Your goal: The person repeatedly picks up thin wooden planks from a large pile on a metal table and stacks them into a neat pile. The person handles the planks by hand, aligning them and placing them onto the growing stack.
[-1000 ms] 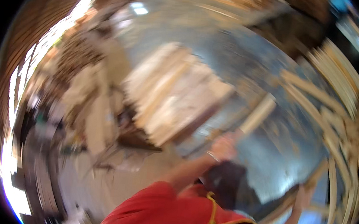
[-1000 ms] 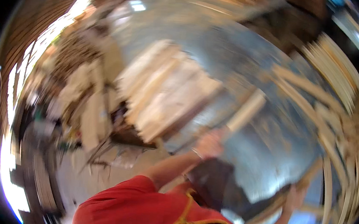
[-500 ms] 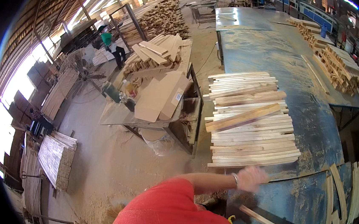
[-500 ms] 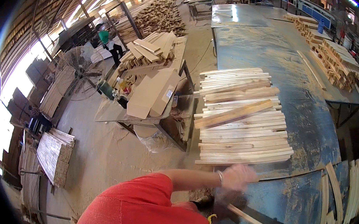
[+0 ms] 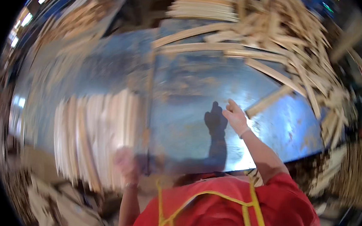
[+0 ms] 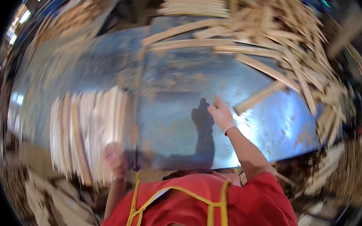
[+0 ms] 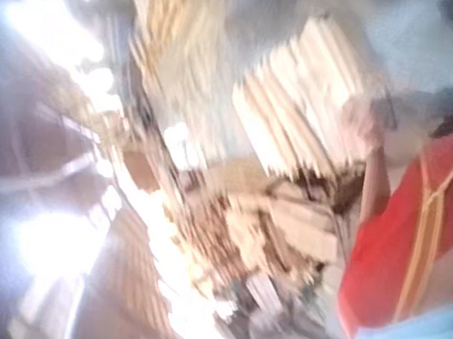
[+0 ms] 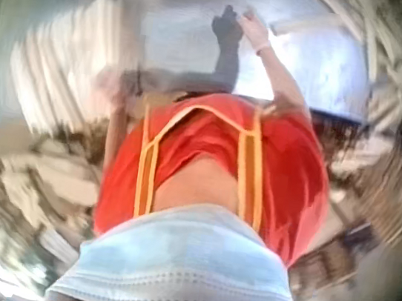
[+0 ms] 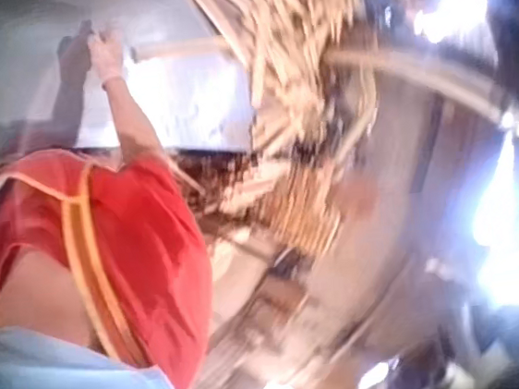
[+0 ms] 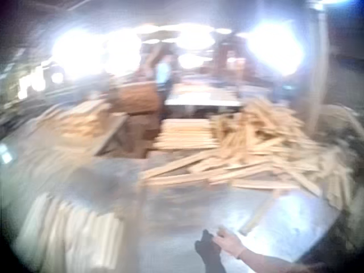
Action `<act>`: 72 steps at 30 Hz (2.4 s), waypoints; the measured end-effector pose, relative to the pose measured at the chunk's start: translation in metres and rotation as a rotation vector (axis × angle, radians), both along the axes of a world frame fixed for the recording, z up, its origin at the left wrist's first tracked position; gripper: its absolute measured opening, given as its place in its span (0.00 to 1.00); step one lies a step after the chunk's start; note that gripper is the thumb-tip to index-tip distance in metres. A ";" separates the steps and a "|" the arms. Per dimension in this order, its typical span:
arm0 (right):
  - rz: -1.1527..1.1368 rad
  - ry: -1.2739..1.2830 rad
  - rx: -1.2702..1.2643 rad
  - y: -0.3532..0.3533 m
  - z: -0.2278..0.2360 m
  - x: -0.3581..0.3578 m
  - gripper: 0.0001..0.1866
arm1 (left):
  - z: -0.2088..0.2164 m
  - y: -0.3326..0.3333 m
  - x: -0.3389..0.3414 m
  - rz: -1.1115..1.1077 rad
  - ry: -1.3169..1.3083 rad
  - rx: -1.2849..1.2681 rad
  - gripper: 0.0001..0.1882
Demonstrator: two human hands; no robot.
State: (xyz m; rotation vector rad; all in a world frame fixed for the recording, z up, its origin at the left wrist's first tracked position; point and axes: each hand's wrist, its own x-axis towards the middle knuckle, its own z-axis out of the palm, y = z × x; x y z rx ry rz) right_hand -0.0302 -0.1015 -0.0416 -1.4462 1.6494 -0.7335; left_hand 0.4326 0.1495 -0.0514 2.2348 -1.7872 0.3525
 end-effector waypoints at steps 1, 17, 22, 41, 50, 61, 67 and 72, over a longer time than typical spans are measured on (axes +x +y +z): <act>-0.040 0.146 -0.033 -0.009 0.002 -0.037 0.37 | -0.004 0.003 0.003 0.155 0.216 0.064 0.35; 0.896 0.484 -0.692 -0.071 0.025 -0.157 0.16 | 0.047 -0.206 -0.377 -0.499 0.284 0.577 0.41; 0.345 0.685 -0.370 -0.185 0.022 -0.251 0.35 | 0.011 -0.192 -0.412 -0.556 0.213 0.413 0.35; 0.227 -0.419 0.521 0.031 -0.040 -0.033 0.15 | 0.017 -0.110 -0.310 -0.166 0.555 0.590 0.25; 0.343 -0.349 0.456 -0.006 -0.062 -0.050 0.33 | 0.029 -0.019 -0.182 0.116 0.304 0.431 0.11; 0.288 0.223 -0.081 -0.175 -0.038 -0.108 0.32 | -0.014 -0.140 -0.164 0.168 0.026 0.003 0.35; 0.308 0.615 -0.279 -0.305 0.023 -0.107 0.29 | -0.048 -0.214 -0.243 0.099 0.200 0.235 0.33; 0.396 0.959 -0.195 -0.403 -0.023 -0.134 0.41 | -0.049 -0.222 -0.232 0.155 0.163 0.261 0.36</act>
